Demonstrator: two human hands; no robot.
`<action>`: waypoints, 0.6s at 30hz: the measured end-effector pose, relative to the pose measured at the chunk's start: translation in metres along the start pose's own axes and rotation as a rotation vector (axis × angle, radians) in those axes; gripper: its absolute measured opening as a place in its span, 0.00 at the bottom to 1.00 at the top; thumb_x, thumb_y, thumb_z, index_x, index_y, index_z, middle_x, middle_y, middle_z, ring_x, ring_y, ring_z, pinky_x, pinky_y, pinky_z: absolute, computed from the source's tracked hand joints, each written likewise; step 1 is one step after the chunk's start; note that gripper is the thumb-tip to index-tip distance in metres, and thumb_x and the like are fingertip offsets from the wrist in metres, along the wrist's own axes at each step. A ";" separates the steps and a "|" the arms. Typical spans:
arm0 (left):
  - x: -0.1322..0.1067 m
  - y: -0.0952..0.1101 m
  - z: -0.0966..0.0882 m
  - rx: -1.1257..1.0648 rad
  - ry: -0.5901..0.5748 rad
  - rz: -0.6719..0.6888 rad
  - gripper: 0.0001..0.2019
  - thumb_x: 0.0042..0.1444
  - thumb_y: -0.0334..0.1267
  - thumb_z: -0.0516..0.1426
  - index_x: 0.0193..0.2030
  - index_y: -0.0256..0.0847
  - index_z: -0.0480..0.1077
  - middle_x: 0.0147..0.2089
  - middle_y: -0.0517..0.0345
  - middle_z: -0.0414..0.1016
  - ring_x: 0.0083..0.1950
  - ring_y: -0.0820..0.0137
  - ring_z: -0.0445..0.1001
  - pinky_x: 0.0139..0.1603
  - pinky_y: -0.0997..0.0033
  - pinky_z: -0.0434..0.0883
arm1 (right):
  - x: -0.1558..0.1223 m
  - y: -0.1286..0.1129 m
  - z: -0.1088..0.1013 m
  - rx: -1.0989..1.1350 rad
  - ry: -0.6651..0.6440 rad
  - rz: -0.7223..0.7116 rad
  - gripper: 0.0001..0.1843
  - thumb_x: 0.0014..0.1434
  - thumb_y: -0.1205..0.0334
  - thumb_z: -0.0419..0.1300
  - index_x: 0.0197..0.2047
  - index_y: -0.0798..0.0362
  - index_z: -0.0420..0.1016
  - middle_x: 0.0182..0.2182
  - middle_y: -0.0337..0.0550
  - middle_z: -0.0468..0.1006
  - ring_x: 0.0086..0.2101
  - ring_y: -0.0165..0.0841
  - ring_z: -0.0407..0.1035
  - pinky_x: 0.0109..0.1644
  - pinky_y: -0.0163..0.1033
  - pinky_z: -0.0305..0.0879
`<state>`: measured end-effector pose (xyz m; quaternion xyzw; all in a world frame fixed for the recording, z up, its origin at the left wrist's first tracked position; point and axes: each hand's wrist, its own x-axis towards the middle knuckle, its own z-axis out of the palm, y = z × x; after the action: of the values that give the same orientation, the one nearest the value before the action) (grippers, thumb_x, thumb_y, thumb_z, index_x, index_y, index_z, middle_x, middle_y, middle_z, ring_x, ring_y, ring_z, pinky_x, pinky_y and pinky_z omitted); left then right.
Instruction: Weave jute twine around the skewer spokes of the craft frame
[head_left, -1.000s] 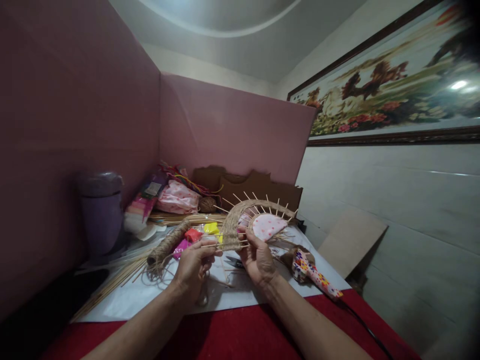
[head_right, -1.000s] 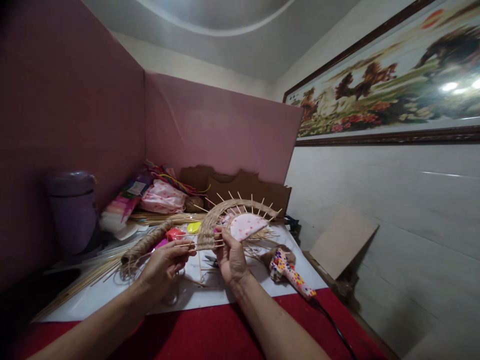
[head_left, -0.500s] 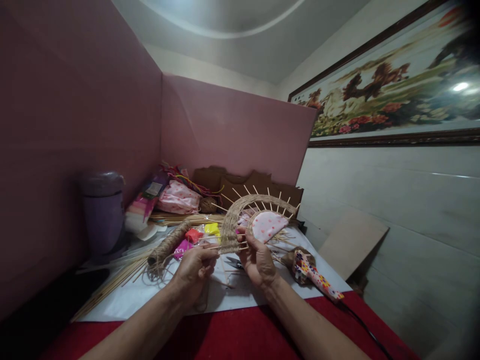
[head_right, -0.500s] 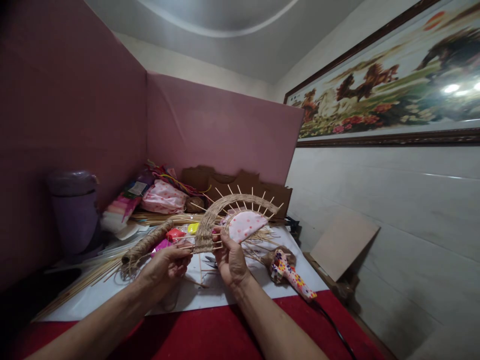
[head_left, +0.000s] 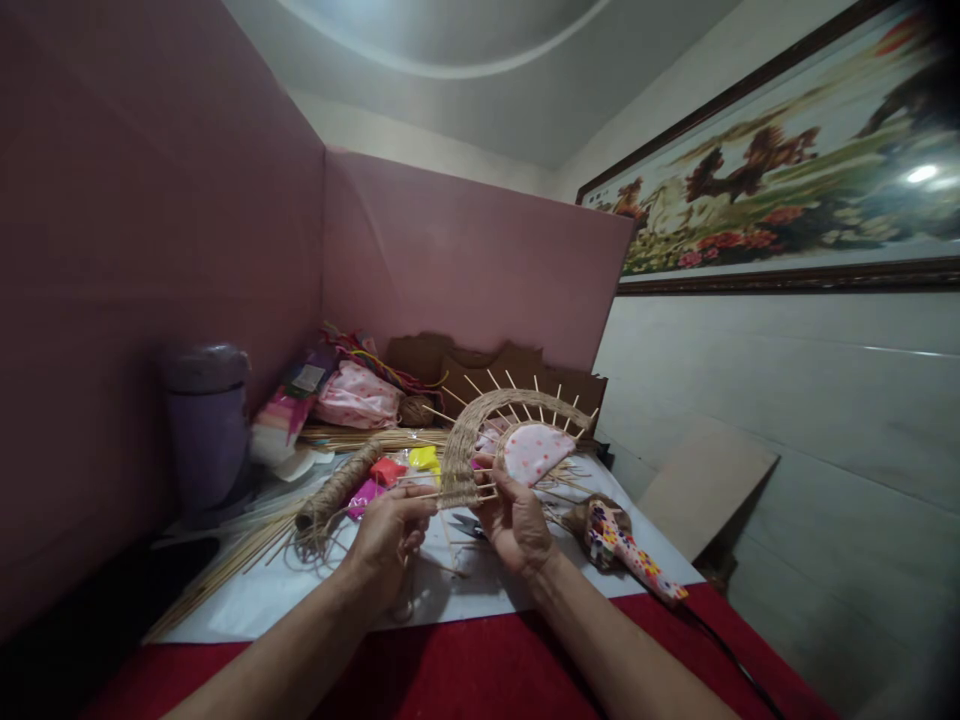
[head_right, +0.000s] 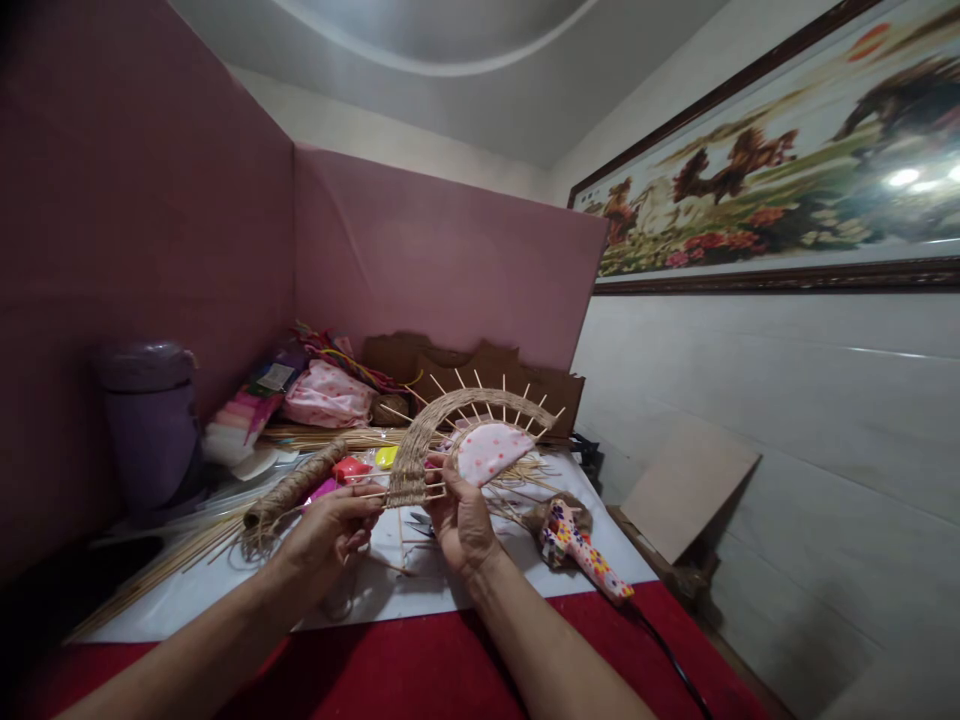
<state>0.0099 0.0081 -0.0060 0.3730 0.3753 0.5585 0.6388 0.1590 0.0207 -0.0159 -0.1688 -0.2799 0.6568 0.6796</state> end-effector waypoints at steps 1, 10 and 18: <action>0.000 0.000 0.000 0.004 0.007 0.002 0.11 0.31 0.28 0.61 0.28 0.32 0.72 0.19 0.63 0.66 0.18 0.81 0.58 0.16 0.81 0.49 | 0.000 0.000 0.000 -0.014 0.001 -0.004 0.08 0.47 0.66 0.64 0.34 0.55 0.76 0.25 0.37 0.76 0.25 0.24 0.68 0.28 0.29 0.65; -0.003 0.005 0.002 0.021 0.035 0.027 0.11 0.30 0.27 0.61 0.27 0.32 0.72 0.23 0.58 0.70 0.20 0.80 0.61 0.18 0.80 0.52 | -0.001 0.003 0.002 -0.147 -0.006 -0.060 0.10 0.49 0.58 0.64 0.35 0.53 0.76 0.28 0.37 0.78 0.27 0.26 0.69 0.28 0.29 0.64; -0.003 0.004 0.001 -0.030 0.012 0.025 0.09 0.30 0.25 0.61 0.24 0.33 0.72 0.21 0.61 0.68 0.18 0.81 0.57 0.16 0.80 0.49 | -0.006 0.001 0.005 -0.151 -0.048 -0.025 0.12 0.52 0.59 0.62 0.40 0.53 0.73 0.29 0.40 0.79 0.25 0.28 0.71 0.27 0.33 0.69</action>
<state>0.0093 0.0054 -0.0019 0.3646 0.3661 0.5741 0.6352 0.1552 0.0147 -0.0136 -0.2005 -0.3470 0.6288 0.6663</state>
